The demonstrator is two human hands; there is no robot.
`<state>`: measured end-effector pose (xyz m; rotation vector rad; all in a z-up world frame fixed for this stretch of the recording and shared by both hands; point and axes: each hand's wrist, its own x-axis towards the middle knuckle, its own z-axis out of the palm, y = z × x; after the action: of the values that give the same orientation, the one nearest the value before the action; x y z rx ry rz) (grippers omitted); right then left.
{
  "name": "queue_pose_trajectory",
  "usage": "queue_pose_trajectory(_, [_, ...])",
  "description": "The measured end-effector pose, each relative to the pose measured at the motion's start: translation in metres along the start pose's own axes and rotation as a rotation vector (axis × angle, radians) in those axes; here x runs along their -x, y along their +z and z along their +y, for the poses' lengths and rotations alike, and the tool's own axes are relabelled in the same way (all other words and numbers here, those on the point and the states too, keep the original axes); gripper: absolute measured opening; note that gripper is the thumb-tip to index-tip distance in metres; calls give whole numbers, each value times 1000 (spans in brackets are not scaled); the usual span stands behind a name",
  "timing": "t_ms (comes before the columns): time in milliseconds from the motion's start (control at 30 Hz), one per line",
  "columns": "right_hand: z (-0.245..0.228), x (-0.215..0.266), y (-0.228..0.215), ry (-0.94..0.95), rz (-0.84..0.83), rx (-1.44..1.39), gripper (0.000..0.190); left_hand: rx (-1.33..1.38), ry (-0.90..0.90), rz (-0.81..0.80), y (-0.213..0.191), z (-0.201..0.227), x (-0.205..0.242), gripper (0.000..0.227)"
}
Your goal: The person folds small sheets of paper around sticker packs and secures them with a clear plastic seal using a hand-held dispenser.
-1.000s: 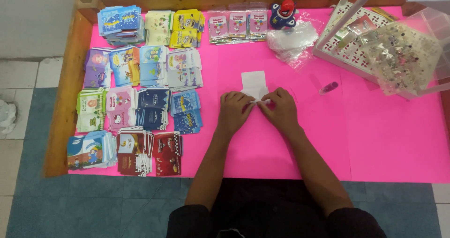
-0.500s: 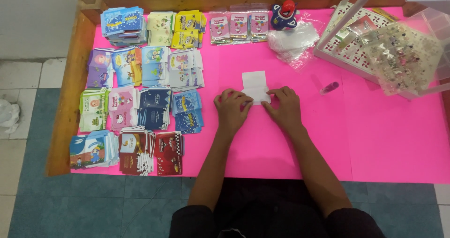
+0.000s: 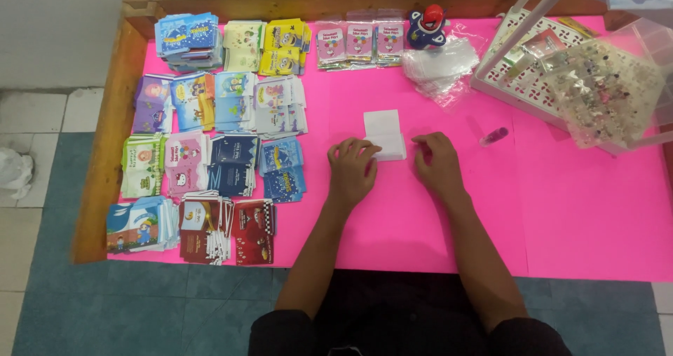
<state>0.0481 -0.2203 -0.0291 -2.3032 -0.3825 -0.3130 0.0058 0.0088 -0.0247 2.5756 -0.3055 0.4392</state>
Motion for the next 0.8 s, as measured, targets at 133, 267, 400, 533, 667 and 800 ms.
queue_pose_trajectory(133, [2,-1,4,3,0,73,19,-2,191,97,6,17,-1,28])
queue_pose_trajectory(267, [1,3,4,11,-37,65,12,-10,257,-11,9,33,2,25])
queue_pose_trajectory(400, [-8,1,6,-24,-39,92,8,-27,246,-54,-6,39,-2,24])
queue_pose_trajectory(533, [-11,2,7,-40,-51,152,9,-2,230,-52,-9,41,-3,24])
queue_pose_trajectory(667, [-20,2,5,22,-116,281,13,40,207,-41,-11,42,-3,23])
queue_pose_trajectory(800, [-29,0,3,38,-162,292,27,80,171,-61,-13,42,-5,22])
